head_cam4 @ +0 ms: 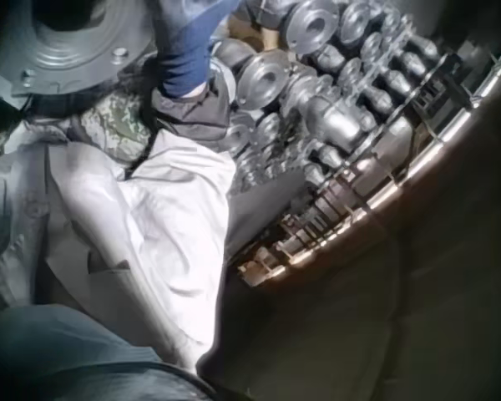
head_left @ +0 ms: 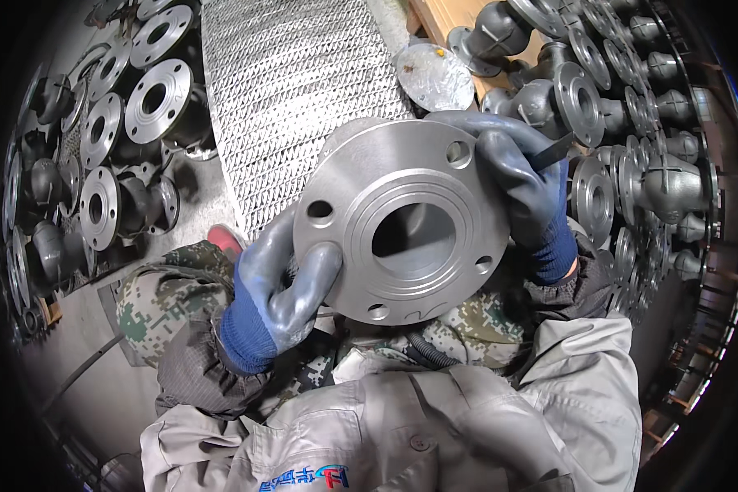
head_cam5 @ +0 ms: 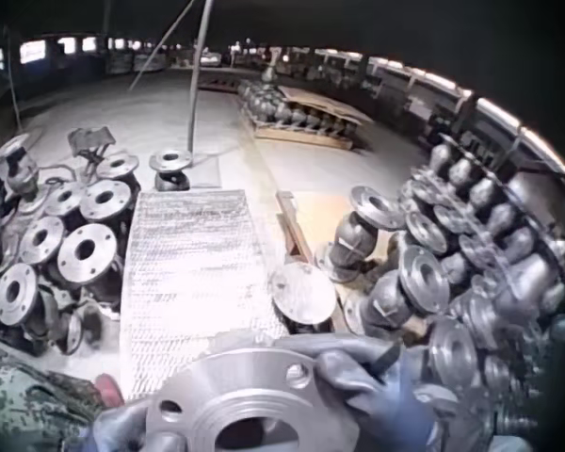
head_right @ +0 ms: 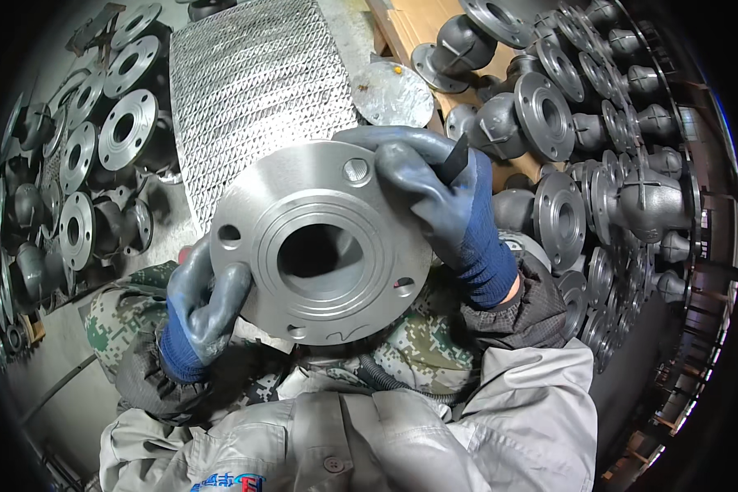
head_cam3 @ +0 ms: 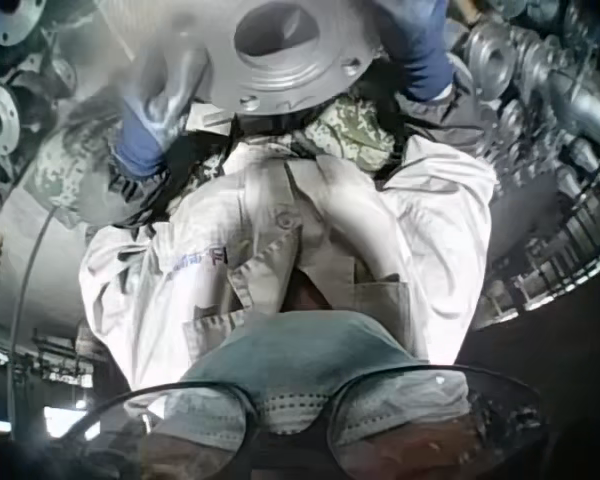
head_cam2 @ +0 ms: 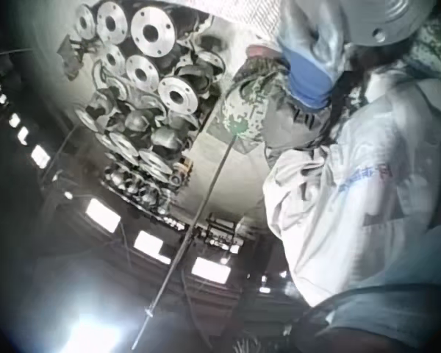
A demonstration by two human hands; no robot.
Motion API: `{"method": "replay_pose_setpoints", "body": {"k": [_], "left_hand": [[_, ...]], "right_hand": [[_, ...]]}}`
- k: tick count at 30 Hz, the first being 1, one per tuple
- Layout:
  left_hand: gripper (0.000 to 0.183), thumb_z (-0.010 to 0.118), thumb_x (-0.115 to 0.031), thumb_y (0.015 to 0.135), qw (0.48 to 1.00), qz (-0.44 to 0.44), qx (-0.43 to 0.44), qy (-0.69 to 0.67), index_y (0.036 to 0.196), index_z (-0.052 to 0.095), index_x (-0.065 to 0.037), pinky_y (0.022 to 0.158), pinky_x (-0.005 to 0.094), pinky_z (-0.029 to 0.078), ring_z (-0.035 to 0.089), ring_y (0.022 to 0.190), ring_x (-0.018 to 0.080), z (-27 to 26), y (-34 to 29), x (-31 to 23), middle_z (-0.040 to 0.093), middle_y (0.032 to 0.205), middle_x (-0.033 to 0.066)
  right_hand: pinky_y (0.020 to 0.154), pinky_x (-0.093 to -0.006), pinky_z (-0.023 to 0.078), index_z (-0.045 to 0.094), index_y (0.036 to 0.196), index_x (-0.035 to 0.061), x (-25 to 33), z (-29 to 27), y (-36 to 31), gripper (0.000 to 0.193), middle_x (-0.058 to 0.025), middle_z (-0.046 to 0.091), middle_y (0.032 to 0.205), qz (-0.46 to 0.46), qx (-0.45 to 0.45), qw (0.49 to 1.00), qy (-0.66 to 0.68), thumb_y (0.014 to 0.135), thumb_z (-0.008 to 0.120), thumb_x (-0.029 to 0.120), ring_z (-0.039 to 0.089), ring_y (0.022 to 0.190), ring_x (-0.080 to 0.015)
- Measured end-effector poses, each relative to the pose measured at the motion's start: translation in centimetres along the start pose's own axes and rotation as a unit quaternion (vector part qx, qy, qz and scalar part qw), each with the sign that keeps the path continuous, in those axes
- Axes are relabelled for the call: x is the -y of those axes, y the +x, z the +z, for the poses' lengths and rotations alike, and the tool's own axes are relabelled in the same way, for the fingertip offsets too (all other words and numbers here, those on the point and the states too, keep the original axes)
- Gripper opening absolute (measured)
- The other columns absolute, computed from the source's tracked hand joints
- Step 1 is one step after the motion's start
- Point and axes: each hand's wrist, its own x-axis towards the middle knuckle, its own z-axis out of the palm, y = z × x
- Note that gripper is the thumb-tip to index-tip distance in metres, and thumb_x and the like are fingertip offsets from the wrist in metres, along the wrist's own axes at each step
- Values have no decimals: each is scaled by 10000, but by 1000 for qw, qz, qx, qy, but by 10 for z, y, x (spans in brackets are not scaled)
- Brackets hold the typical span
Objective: The worker inspects metal valve castings and uses a manual scraper and a powered die grinder to deburr and smooth the edges.
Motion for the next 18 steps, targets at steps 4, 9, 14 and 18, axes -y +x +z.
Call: {"method": "replay_pose_setpoints", "body": {"k": [4, 9, 14, 18], "left_hand": [[472, 529, -217, 955, 996, 20, -34, -79, 1310, 405, 69, 884, 308, 474, 580, 1022, 188, -3, -18, 19, 590, 1144, 135], [468, 467, -276, 988, 981, -50, -118, -144, 1317, 410, 52, 869, 284, 494, 590, 1005, 173, -15, -15, 21, 587, 1143, 134], [594, 392, -470, 977, 985, 20, -161, -61, 1242, 484, 53, 796, 293, 516, 619, 905, 165, -34, -10, 40, 620, 1063, 123], [571, 376, -463, 982, 978, 117, -164, -52, 1161, 541, 54, 791, 296, 515, 617, 903, 157, -47, -6, 45, 639, 1015, 120]], "right_hand": [[815, -294, 518, 643, 1081, -42, 3, 15, 4, 293, -118, 681, 976, -39, 37, 998, -18, 935, 530, 186, 641, 879, -157], [788, -274, 516, 653, 1094, 9, 9, 41, 11, 255, -97, 689, 963, -29, 29, 999, -33, 925, 549, 169, 639, 863, -140], [791, -263, 498, 645, 1080, -6, 12, 67, 16, 242, -86, 684, 926, -45, 11, 998, -44, 903, 533, 114, 620, 848, -119], [722, -254, 500, 647, 1053, -22, 16, 82, 24, 256, -118, 681, 846, -56, 1, 997, -53, 872, 554, 132, 615, 750, -115]]}}
